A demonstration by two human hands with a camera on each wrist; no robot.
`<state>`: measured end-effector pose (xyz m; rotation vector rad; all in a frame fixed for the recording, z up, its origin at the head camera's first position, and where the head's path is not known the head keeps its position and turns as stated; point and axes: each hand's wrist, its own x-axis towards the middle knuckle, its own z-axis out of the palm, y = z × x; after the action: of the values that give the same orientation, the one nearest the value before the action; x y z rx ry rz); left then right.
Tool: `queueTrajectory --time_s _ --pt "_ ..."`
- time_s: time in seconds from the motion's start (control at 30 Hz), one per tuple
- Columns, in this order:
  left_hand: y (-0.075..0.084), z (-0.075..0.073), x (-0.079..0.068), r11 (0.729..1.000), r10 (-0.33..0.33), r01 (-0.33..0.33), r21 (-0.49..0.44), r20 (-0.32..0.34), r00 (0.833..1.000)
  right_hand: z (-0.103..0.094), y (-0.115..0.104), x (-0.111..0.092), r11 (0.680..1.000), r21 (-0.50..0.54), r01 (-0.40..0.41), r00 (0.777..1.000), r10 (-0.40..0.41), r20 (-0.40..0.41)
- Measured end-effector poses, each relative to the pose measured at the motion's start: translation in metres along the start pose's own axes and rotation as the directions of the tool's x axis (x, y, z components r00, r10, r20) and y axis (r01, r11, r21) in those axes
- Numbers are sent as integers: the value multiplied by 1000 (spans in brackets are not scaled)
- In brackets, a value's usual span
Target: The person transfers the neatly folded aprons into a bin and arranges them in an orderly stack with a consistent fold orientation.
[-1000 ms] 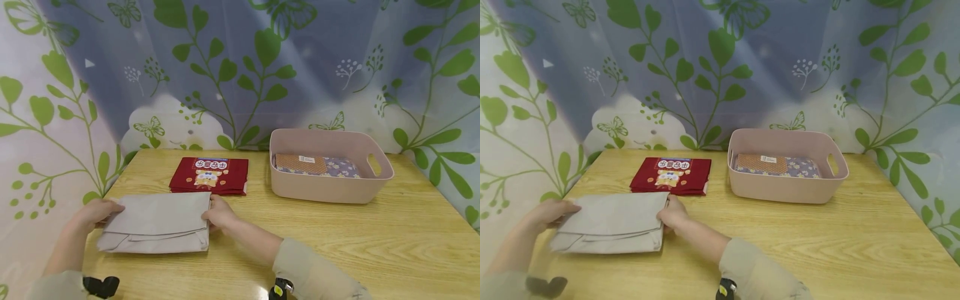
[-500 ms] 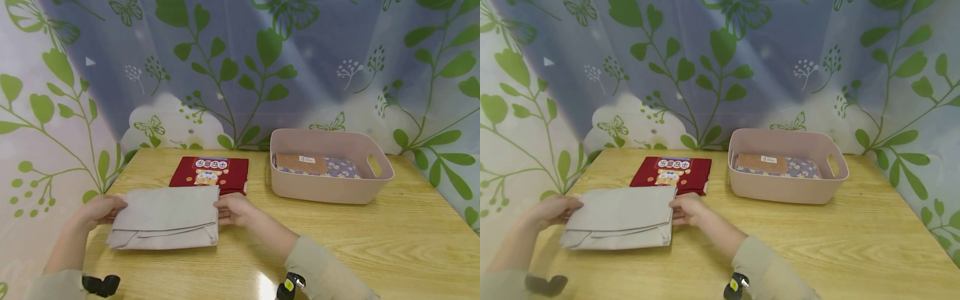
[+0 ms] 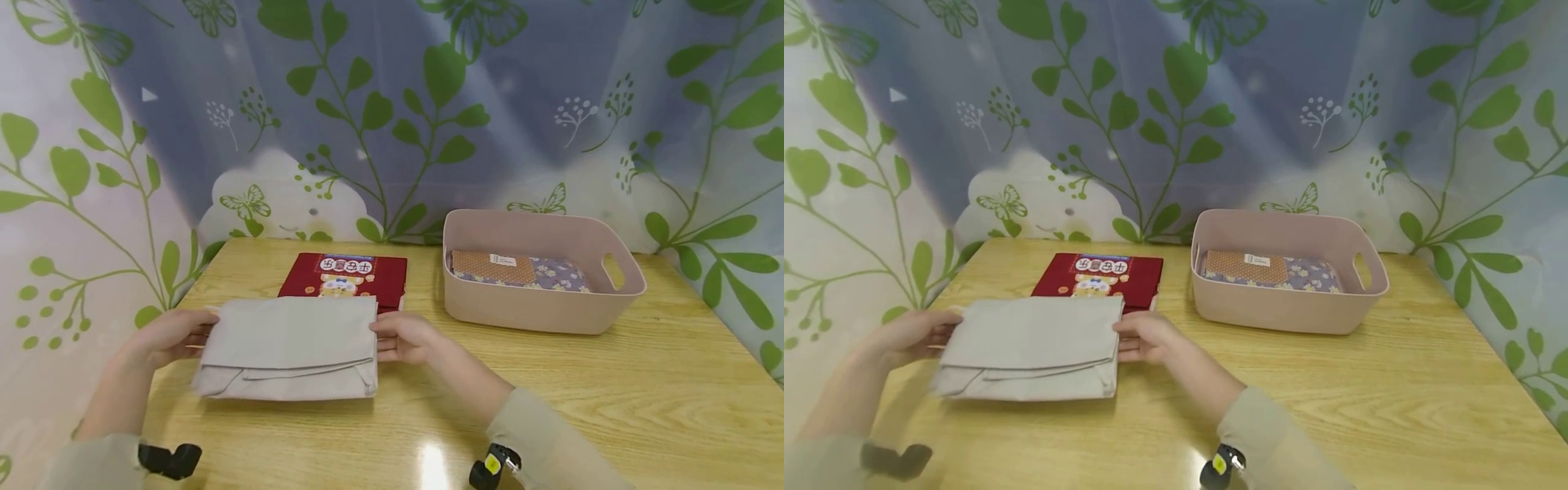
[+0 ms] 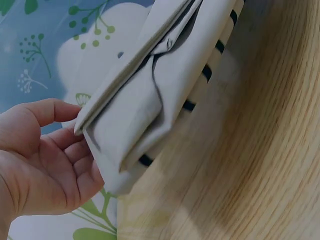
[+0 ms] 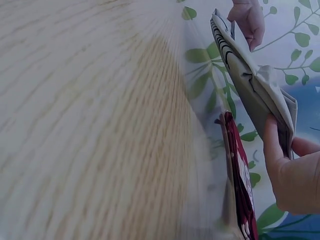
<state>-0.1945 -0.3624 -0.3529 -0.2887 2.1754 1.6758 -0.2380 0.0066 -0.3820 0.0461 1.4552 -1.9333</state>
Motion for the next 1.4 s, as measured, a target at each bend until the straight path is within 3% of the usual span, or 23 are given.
queueTrajectory --time_s 0.3,0.53,0.8,1.4 --pt "10 13 3 992 18 -8 -123 79 997 -23 -7 -12 999 -37 28 999 -27 24" --pt "14 24 6 981 17 2 -193 95 995 -33 -9 -22 998 -54 43 999 -41 23" --pt "21 30 7 981 22 -3 -193 96 995 -40 -15 -31 995 -71 70 997 -68 30" --pt "40 45 7 982 54 -37 -183 87 995 -45 -33 -52 980 -154 123 991 -130 -38"
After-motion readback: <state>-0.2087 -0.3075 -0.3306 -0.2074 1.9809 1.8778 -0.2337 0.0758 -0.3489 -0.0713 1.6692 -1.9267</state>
